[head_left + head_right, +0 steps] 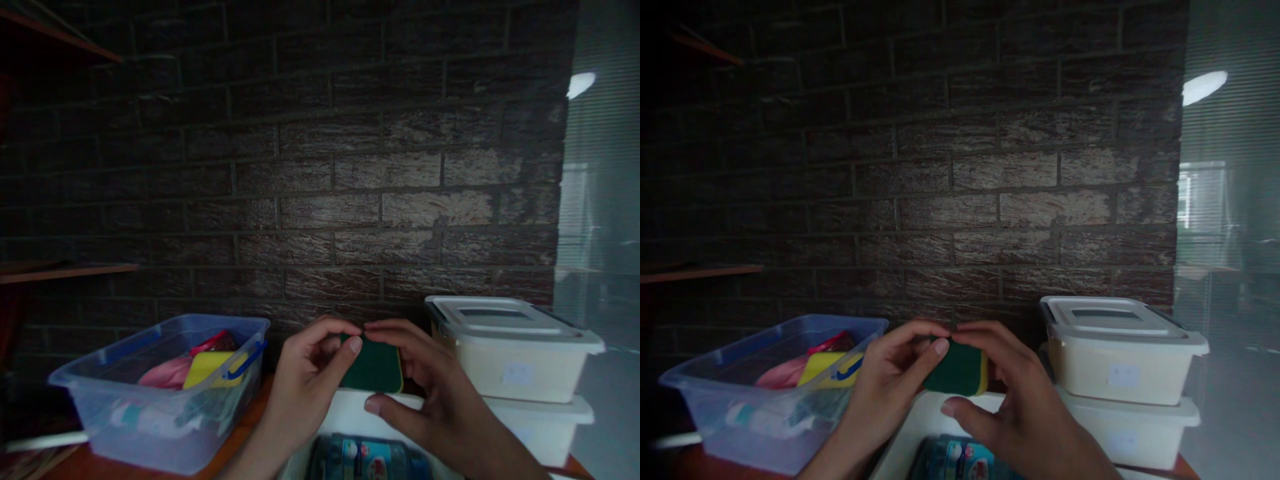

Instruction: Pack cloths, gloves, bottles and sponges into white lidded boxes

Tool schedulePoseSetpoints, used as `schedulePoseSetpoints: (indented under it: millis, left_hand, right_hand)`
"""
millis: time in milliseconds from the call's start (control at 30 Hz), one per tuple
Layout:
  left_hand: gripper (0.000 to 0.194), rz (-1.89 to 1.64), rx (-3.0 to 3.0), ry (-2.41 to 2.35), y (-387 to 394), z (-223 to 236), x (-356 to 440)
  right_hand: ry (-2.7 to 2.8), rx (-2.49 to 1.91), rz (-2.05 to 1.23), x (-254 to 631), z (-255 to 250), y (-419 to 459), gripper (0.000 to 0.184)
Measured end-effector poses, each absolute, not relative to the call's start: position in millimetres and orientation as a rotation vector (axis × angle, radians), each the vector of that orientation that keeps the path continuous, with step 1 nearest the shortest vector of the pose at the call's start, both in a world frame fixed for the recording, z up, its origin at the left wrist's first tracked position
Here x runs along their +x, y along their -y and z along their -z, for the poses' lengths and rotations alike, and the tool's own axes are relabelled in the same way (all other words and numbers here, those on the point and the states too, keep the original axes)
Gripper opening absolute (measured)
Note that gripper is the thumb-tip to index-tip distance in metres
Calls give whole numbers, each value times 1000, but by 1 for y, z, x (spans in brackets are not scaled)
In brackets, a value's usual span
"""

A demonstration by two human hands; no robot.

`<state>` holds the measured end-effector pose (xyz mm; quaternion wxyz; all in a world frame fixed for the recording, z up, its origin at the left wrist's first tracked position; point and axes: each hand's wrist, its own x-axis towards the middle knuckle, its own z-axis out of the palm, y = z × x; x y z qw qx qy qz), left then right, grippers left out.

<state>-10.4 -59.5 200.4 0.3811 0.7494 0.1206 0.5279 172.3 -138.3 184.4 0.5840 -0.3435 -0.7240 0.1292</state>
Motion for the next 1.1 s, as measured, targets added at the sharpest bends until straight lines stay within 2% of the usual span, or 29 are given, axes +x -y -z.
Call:
schedulePoseSetpoints:
  millis: [133,267,500,667,767,900,967,1100]
  left_hand:
    - [19,-1274,1902,-210,60,-202,-12]
    - [34,-1237,2013,-83,64,-204,-12]
    - [28,-1256,2001,-163,61,-203,-13]
    - [30,-1246,2046,-100,61,-205,-13]
    - [35,-1264,2070,-53,63,-203,-11]
    - [54,-1309,2030,-78,66,-199,-9]
    - [56,-1325,2047,-87,66,-198,-8]
    - [46,-1348,2156,-103,65,-198,-7]
  right_hand:
    - [1664,-776,-334,175,-186,134,41]
    - [1619,-773,-284,183,-191,132,29]
    - [1700,-852,-172,185,-191,136,34]
    - [1795,-789,-200,186,-192,139,31]
    - [1735,-728,-365,184,-192,142,38]
    - [1557,-611,-710,179,-192,140,58]
    - [1548,-588,-720,178,-192,136,55]
    - [1571,-597,-533,180,-192,129,36]
